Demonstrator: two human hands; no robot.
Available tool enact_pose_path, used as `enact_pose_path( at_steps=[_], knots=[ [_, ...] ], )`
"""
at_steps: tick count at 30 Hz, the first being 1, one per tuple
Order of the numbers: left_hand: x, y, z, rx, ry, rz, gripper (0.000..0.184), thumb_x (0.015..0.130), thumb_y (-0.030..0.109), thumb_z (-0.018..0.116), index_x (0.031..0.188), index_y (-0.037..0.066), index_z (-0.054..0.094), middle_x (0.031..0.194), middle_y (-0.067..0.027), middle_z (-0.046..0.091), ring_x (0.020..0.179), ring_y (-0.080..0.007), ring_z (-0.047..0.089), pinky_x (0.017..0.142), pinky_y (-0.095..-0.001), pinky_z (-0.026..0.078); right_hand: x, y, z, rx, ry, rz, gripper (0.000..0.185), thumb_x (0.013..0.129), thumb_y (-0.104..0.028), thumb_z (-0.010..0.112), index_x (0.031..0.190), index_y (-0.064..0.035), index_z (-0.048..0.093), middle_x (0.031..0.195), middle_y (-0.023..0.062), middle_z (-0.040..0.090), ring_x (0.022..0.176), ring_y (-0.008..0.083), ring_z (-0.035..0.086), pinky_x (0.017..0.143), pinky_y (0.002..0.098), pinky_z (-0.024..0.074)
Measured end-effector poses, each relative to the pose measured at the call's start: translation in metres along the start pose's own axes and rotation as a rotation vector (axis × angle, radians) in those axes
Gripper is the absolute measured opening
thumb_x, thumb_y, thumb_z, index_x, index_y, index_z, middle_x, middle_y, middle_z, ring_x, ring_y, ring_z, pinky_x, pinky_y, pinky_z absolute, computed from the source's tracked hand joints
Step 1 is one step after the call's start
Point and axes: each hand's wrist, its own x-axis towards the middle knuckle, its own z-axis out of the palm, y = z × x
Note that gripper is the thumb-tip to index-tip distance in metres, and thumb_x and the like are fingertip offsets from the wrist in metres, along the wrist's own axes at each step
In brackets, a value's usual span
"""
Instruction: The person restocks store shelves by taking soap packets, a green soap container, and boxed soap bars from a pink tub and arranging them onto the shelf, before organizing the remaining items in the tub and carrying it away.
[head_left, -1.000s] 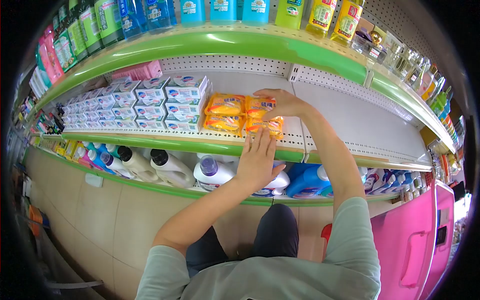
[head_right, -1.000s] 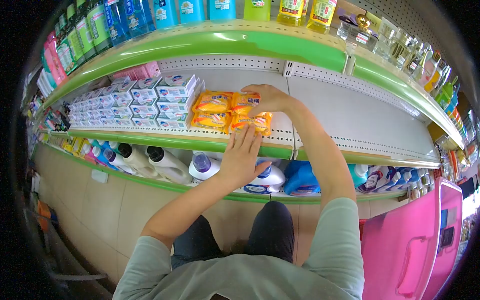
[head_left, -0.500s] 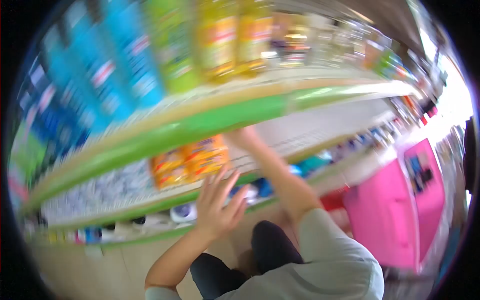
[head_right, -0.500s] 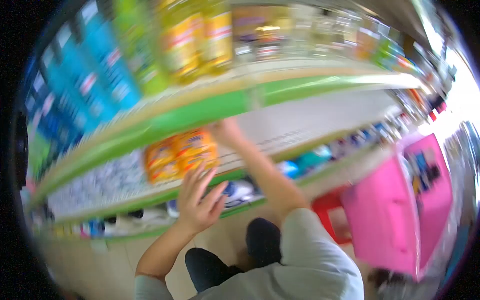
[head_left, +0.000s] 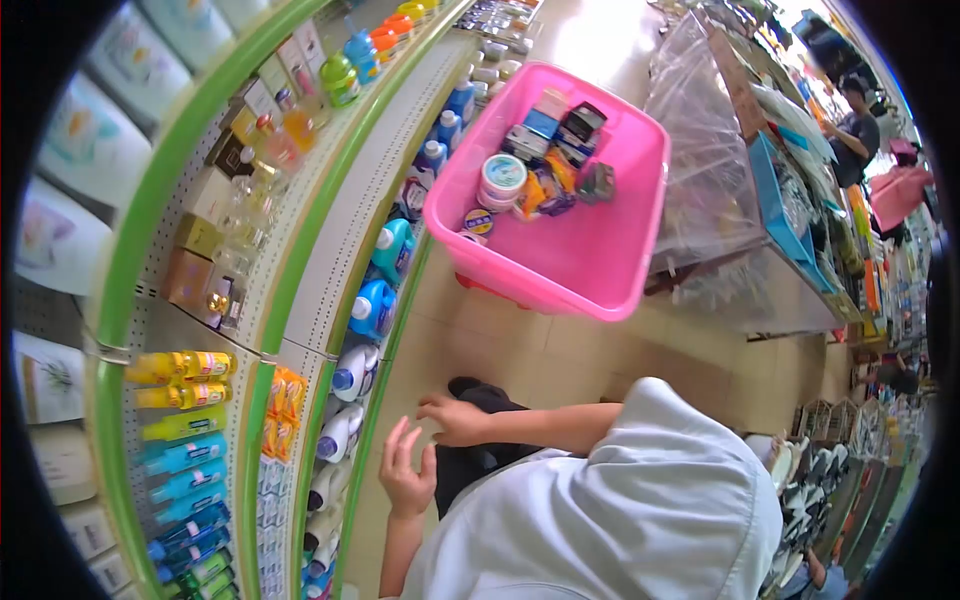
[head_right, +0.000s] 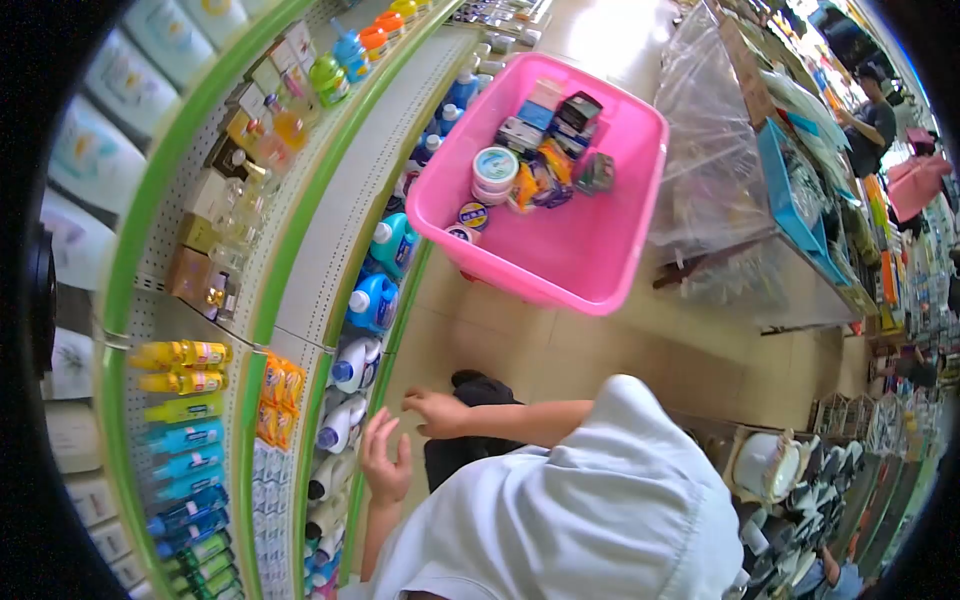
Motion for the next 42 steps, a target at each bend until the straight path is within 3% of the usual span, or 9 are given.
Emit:
enact_pose_path(
  at_steps=[13,20,25,29,33,34,35,39,42],
  knots=[
    [0.048,0.136,0.013,-0.028,-0.144,0.078,0.028,0.083,0.02,0.051,0.107,0.005,0.052,0.114,-0.0134,0.05,0.099,-0.0299,0.052,0.08,-0.0363,0.044,-0.151,-0.007,-0.288,0.459,0.882,0.252,0.028,0.078,-0.012,0.061,0.102,-0.0003,0.053,0.092,0.0071,0.058,0.082,0.0127,0.055,0.072,0.0254,0.0446],
    [0.193,0.179,0.099,-0.313,-0.058,-0.078,0.03,0.084,0.02,0.052,0.108,0.002,0.05,0.108,-0.0135,0.054,0.09,-0.0255,0.058,0.073,-0.0337,0.047,-0.044,0.166,-0.426,0.072,0.642,0.617,0.06,0.068,-0.031,0.067,0.111,0.0044,0.045,0.101,0.018,0.057,0.093,0.0254,0.056,0.078,0.0308,0.0444],
    [0.301,0.106,0.255,-0.42,-0.293,-0.599,0.049,0.078,0.032,0.06,0.11,-0.002,0.048,0.097,-0.0187,0.057,0.078,-0.022,0.061,0.066,-0.0302,0.048,0.02,0.254,-0.454,-0.023,0.516,0.899,0.073,0.062,-0.041,0.066,0.108,0.0107,0.042,0.104,0.0273,0.053,0.101,0.0345,0.052,0.084,0.0366,0.0422],
    [0.35,0.082,0.342,-0.369,-0.373,-0.992,0.077,0.075,0.044,0.06,0.126,-0.002,0.028,0.11,-0.0197,0.05,0.09,-0.0222,0.057,0.069,-0.0323,0.049,0.04,0.286,-0.442,-0.082,0.626,0.794,0.064,0.065,-0.033,0.065,0.115,0.0,0.042,0.111,0.0217,0.05,0.106,0.0347,0.047,0.089,0.0387,0.038],
    [0.378,0.111,0.355,-0.592,-0.301,-0.944,0.088,0.069,0.05,0.062,0.127,-0.004,0.024,0.112,-0.0223,0.048,0.098,-0.0285,0.052,0.079,-0.0341,0.045,0.049,0.299,-0.434,-0.345,0.726,0.468,0.055,0.067,-0.024,0.065,0.112,-0.0011,0.042,0.102,0.0212,0.055,0.096,0.0369,0.052,0.081,0.0406,0.0423],
    [0.385,0.117,0.363,-0.584,-0.12,-0.978,0.042,0.073,0.019,0.066,0.107,0.0,0.049,0.091,-0.0065,0.059,0.085,-0.0158,0.056,0.073,-0.0282,0.045,0.048,0.279,-0.443,-0.277,0.689,0.393,0.053,0.068,-0.02,0.063,0.112,-0.0011,0.042,0.104,0.0209,0.054,0.099,0.0364,0.051,0.082,0.04,0.0417],
    [0.368,0.066,0.411,-0.731,-0.022,-0.733,0.081,0.069,0.042,0.067,0.124,-0.004,0.028,0.112,-0.0172,0.049,0.102,-0.0238,0.049,0.084,-0.0326,0.042,0.049,0.268,-0.447,-0.204,0.643,0.31,0.051,0.068,-0.015,0.061,0.113,-0.001,0.041,0.106,0.0206,0.053,0.101,0.0359,0.049,0.084,0.0395,0.0411],
    [0.361,0.029,0.478,-0.853,0.249,-0.724,0.084,0.069,0.036,0.068,0.129,0.003,0.018,0.123,-0.017,0.039,0.113,-0.0248,0.041,0.09,-0.0336,0.039,0.06,0.293,-0.447,-0.312,0.513,0.26,0.046,0.065,-0.004,0.06,0.108,-0.001,0.044,0.105,0.0166,0.052,0.101,0.0334,0.049,0.085,0.0367,0.0401],
    [0.364,0.046,0.447,-0.378,0.171,-0.829,0.062,0.076,0.023,0.056,0.128,0.008,0.024,0.12,-0.0222,0.04,0.096,-0.0338,0.052,0.076,-0.0409,0.045,0.071,0.347,-0.451,-0.121,0.355,0.323,0.05,0.069,-0.004,0.056,0.116,0.0012,0.039,0.111,0.0214,0.047,0.102,0.0361,0.047,0.085,0.038,0.0399]
  ],
)
